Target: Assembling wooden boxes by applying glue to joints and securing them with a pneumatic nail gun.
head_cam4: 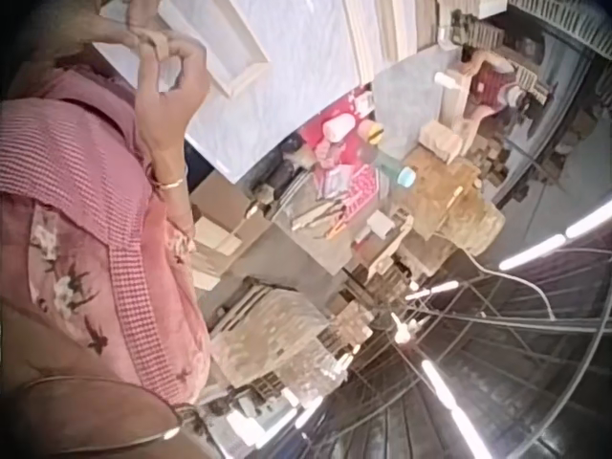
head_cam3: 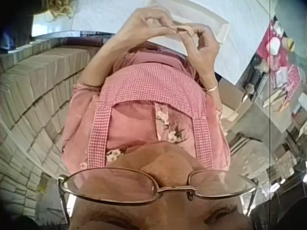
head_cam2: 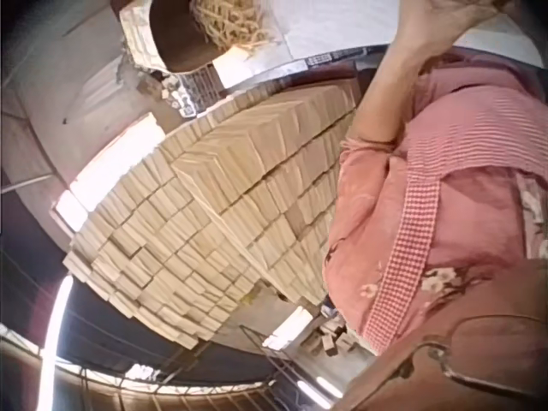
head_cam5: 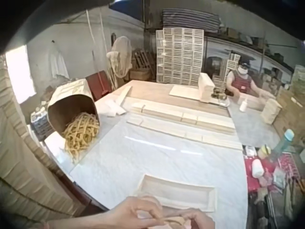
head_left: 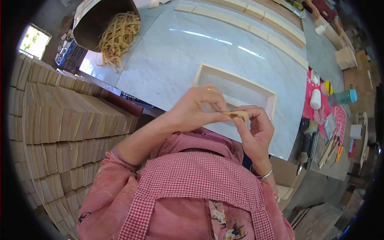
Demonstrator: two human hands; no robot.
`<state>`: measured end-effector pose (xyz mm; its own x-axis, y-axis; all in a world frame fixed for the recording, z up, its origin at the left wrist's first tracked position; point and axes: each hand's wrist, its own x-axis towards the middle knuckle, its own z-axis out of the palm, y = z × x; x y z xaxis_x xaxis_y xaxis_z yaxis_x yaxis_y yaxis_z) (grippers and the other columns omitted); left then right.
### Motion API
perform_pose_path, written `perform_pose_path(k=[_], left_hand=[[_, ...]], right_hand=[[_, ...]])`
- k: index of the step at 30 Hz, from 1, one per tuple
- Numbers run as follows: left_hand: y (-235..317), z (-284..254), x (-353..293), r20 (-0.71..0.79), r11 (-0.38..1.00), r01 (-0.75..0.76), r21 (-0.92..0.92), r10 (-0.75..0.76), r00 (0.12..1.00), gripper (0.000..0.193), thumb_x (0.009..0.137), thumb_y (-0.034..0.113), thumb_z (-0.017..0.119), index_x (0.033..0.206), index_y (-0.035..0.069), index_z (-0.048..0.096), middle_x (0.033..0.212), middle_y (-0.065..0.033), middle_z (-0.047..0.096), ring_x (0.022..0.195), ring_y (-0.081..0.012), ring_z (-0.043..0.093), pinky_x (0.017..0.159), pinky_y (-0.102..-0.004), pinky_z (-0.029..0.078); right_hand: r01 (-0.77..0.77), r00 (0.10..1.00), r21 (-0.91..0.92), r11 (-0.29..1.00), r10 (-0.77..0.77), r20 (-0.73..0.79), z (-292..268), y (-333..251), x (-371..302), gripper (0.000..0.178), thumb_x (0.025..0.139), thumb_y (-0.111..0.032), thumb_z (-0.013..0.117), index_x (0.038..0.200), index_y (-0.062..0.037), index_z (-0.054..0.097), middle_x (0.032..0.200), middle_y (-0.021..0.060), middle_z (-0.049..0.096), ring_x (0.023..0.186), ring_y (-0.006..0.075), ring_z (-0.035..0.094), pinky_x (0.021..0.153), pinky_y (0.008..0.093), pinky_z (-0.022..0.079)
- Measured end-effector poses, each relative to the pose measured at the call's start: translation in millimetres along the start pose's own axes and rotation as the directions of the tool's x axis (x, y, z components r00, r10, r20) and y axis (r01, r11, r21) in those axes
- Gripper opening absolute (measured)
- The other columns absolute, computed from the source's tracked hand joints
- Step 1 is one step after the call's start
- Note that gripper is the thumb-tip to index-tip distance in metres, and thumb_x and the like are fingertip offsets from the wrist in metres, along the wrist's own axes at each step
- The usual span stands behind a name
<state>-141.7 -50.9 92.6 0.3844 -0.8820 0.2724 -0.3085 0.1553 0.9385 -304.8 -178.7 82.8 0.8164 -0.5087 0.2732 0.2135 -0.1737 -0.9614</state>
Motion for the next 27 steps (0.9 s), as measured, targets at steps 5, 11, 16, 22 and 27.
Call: perform_pose_path(k=[5, 11, 16, 22, 27], left_hand=[[8, -36, 3, 0.405, 0.609, 0.675, -0.415, -0.541, 0.737, 0.011, 0.080, -0.002, 0.079, 0.079, 0.005, 0.071, 0.077, 0.0007, 0.065, 0.065, -0.0104, 0.051, 0.076, -0.0220, 0.045], [-18, -70, 24, 0.514, 0.902, -0.177, 0.394, -0.057, 0.856, 0.032, 0.076, 0.029, 0.085, 0.078, 0.009, 0.060, 0.075, 0.0009, 0.061, 0.068, -0.0187, 0.053, 0.092, -0.0369, 0.044], [-66, -111, 59, 0.397, 0.629, -0.311, 0.713, 0.004, 0.918, 0.059, 0.063, 0.048, 0.091, 0.084, 0.013, 0.049, 0.094, -0.0017, 0.061, 0.096, -0.0234, 0.059, 0.115, -0.0509, 0.031], [-102, -123, 43, 0.367, 0.702, -0.106, 0.704, -0.232, 0.901, 0.072, 0.052, 0.050, 0.094, 0.094, 0.013, 0.049, 0.107, -0.0020, 0.063, 0.117, -0.0236, 0.059, 0.122, -0.0521, 0.024], [-98, -112, 42, 0.360, 0.735, -0.024, 0.678, -0.303, 0.883, 0.060, 0.060, 0.035, 0.094, 0.093, 0.010, 0.051, 0.115, -0.0035, 0.067, 0.122, -0.0277, 0.060, 0.120, -0.0531, 0.030]], right_hand=[[-0.256, 0.946, 0.048, 0.966, 0.240, 0.219, -24, -29, -11, 0.015, 0.084, -0.004, 0.077, 0.086, -0.0067, 0.063, 0.083, 0.0026, 0.063, 0.071, 0.0153, 0.054, 0.076, 0.0277, 0.047], [0.230, 0.914, -0.583, 0.779, 0.032, 0.404, -96, -11, 15, 0.045, 0.070, -0.041, 0.091, 0.074, -0.0120, 0.057, 0.070, -0.0039, 0.057, 0.066, 0.0182, 0.049, 0.091, 0.0343, 0.041], [0.198, 0.920, -0.833, 0.516, 0.196, 0.340, -178, 14, 56, 0.057, 0.061, -0.044, 0.092, 0.076, -0.0142, 0.046, 0.079, -0.0018, 0.060, 0.079, 0.0215, 0.055, 0.104, 0.0423, 0.037], [0.028, 0.902, -0.842, 0.539, 0.350, 0.254, -197, 42, 46, 0.065, 0.055, -0.041, 0.094, 0.079, -0.0146, 0.040, 0.089, 0.0001, 0.062, 0.091, 0.0224, 0.059, 0.114, 0.0474, 0.032], [-0.029, 0.865, -0.854, 0.519, 0.441, 0.238, -179, 49, 43, 0.062, 0.058, -0.033, 0.094, 0.076, -0.0142, 0.037, 0.091, 0.0016, 0.066, 0.099, 0.0229, 0.063, 0.115, 0.0482, 0.033]])
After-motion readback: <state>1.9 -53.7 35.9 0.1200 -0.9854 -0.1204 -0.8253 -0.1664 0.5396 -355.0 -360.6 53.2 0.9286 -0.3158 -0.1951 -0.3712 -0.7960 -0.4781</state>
